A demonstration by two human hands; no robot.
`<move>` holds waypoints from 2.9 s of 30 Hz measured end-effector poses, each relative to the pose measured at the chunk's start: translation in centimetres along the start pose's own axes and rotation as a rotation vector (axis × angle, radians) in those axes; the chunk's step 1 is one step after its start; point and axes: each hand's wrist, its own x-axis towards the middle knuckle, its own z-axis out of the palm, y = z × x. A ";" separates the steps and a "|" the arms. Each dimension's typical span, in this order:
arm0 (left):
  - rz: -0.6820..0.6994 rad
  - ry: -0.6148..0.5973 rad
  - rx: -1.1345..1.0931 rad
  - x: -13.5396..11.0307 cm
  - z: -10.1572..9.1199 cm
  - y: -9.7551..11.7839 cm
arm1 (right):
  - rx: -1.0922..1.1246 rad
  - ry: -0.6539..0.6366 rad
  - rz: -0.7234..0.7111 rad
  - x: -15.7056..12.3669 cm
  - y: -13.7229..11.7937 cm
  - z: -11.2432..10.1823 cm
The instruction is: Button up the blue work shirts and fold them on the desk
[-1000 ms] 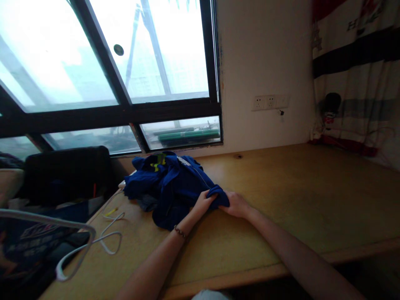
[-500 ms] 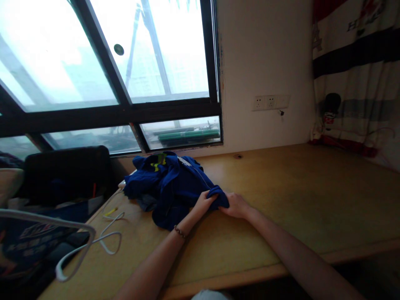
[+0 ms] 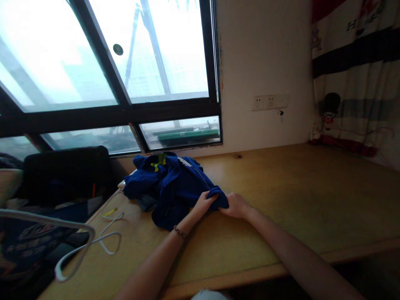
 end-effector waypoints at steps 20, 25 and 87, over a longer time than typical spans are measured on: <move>-0.059 -0.043 -0.072 -0.4 0.4 0.0 | 0.012 -0.036 -0.030 -0.2 0.4 -0.5; -0.053 -0.035 -0.074 -0.4 0.5 -0.2 | 0.003 -0.033 -0.035 -0.1 0.6 -0.5; 0.293 0.321 1.326 -1.3 -1.6 1.4 | 1.848 0.730 0.262 1.1 10.8 -3.8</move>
